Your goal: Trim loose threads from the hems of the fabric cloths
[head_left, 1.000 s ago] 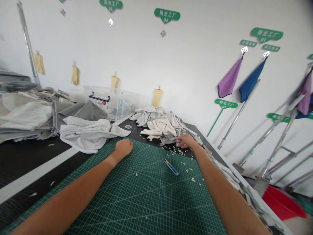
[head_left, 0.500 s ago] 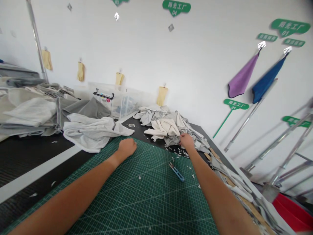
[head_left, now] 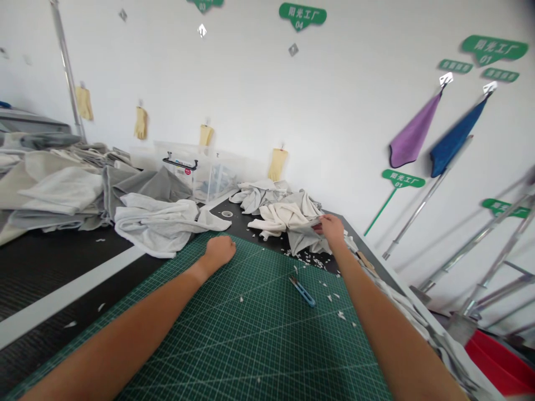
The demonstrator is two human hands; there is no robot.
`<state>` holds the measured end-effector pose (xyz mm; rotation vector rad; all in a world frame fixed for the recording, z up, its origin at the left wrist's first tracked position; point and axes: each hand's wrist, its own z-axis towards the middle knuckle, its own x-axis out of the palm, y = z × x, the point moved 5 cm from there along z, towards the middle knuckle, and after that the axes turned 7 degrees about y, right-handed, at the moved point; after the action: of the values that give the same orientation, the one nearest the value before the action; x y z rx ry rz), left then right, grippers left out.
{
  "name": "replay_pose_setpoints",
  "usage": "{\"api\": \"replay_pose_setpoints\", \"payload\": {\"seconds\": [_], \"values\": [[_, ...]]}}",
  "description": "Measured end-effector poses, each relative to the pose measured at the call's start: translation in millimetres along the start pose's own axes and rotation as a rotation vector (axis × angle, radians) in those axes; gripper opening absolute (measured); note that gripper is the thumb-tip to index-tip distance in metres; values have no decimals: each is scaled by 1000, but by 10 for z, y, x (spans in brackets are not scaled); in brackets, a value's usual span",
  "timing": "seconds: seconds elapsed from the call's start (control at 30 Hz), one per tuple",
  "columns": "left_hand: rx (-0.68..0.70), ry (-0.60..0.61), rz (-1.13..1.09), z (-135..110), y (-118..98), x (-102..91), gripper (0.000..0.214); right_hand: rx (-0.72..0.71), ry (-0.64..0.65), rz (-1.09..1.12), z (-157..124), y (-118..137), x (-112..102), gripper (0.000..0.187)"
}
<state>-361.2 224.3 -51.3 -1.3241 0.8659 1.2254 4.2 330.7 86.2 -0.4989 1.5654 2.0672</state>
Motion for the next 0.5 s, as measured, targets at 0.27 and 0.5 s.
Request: {"api": "replay_pose_setpoints", "payload": {"seconds": [0.27,0.5], "values": [[96,-50,-345,-178,-140,-255,37,-142,69,323,-358,689,-354,21],[204,418,-1047,-382,-899,-461,40,-163,229,399,-1108,1179,-619,30]]}}
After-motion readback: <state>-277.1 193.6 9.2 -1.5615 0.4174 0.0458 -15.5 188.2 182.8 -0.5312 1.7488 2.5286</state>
